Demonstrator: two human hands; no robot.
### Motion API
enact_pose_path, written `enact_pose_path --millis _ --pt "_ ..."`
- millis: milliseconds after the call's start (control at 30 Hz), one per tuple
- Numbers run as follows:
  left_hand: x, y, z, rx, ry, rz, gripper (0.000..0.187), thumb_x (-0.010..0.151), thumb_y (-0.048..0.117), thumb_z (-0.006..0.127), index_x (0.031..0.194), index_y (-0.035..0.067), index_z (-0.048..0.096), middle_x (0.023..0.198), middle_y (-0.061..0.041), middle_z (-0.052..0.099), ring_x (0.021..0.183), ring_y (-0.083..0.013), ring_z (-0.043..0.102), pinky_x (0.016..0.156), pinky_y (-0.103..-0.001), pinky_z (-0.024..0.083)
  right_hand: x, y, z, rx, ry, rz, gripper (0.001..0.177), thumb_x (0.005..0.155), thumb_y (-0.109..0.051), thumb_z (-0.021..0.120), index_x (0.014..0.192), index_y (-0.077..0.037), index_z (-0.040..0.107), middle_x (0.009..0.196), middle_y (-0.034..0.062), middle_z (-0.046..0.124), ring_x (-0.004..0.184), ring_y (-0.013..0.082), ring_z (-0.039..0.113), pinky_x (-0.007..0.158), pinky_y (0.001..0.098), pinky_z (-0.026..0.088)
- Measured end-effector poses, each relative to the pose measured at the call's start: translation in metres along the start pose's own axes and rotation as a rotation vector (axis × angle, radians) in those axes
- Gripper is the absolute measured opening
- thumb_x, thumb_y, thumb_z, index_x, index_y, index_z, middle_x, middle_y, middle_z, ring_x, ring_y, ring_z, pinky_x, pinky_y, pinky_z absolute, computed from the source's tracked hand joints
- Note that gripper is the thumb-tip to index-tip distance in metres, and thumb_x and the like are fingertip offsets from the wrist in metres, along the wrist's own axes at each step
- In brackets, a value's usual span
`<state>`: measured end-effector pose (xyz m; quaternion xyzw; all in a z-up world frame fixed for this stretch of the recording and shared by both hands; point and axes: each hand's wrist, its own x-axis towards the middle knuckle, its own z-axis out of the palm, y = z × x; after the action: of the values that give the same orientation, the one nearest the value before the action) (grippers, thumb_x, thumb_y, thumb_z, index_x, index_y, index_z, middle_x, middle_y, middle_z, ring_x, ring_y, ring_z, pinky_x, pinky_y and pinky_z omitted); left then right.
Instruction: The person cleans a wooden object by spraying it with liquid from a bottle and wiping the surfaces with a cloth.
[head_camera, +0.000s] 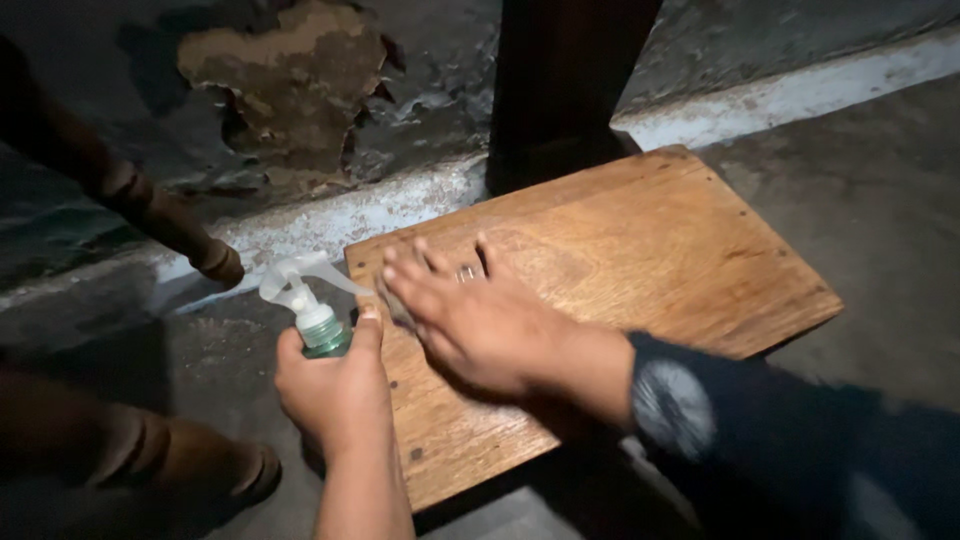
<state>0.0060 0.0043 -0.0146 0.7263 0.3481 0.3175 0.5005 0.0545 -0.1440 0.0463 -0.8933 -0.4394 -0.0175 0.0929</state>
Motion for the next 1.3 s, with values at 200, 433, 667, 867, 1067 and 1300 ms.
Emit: enact_pose_path --millis 200,433,667,867,1067,1300 --pt "-0.001 -0.007 0.000 0.019 0.016 0.066 0.039 0.071 0.023 0.092 0.093 0.003 0.067 0.083 -0.011 0.074 0.072 -0.0237 0.069 0.071 -0.040 0.053 0.025 0.001 -0.001 0.007 -0.072 0.095 0.063 0.098 -0.029 0.042 0.156 -0.011 0.028 0.168 0.0069 0.019 0.155 0.0312 0.013 0.115 0.0720 0.008" --pt "-0.001 -0.005 0.002 -0.085 -0.020 0.001 0.035 0.074 0.021 0.089 0.092 0.004 0.065 0.085 -0.008 0.075 0.074 -0.0194 0.070 0.070 -0.037 0.053 -0.065 -0.038 0.002 -0.028 0.052 -0.123 0.061 0.101 -0.031 0.046 0.154 -0.002 0.034 0.166 0.0159 0.026 0.153 0.0365 0.020 0.114 0.0761 0.011" --pt "0.000 -0.009 0.004 -0.155 -0.017 -0.007 0.033 0.076 0.022 0.088 0.093 0.003 0.066 0.087 -0.008 0.076 0.075 -0.0172 0.069 0.071 -0.036 0.054 -0.070 -0.050 0.002 0.029 0.031 -0.018 0.058 0.099 -0.030 0.048 0.152 -0.008 0.041 0.164 0.0085 0.033 0.152 0.0356 0.025 0.109 0.0747 0.015" --pt "0.001 -0.012 0.006 -0.107 0.021 0.049 0.039 0.076 0.025 0.089 0.094 0.001 0.064 0.087 -0.010 0.076 0.074 -0.0201 0.070 0.071 -0.038 0.055 0.017 -0.020 0.006 0.001 0.018 0.188 0.056 0.101 -0.035 0.041 0.152 -0.013 0.037 0.164 0.0054 0.026 0.152 0.0348 0.014 0.111 0.0765 0.009" --pt "0.002 -0.010 0.005 -0.078 0.038 0.062 0.041 0.076 0.027 0.090 0.096 0.001 0.065 0.088 -0.012 0.076 0.076 -0.0245 0.072 0.072 -0.040 0.055 0.024 -0.024 0.005 -0.057 0.045 0.201 0.060 0.100 -0.036 0.041 0.155 -0.012 0.034 0.164 0.0052 0.027 0.153 0.0351 0.017 0.112 0.0757 0.010" --pt "0.002 -0.012 0.005 -0.074 0.013 0.002 0.040 0.074 0.026 0.089 0.094 0.002 0.064 0.085 -0.012 0.076 0.074 -0.0235 0.071 0.071 -0.039 0.055 -0.065 -0.070 0.010 0.073 0.051 0.000 0.058 0.100 -0.034 0.051 0.149 -0.003 0.042 0.159 0.0156 0.036 0.151 0.0368 0.022 0.108 0.0761 0.014"
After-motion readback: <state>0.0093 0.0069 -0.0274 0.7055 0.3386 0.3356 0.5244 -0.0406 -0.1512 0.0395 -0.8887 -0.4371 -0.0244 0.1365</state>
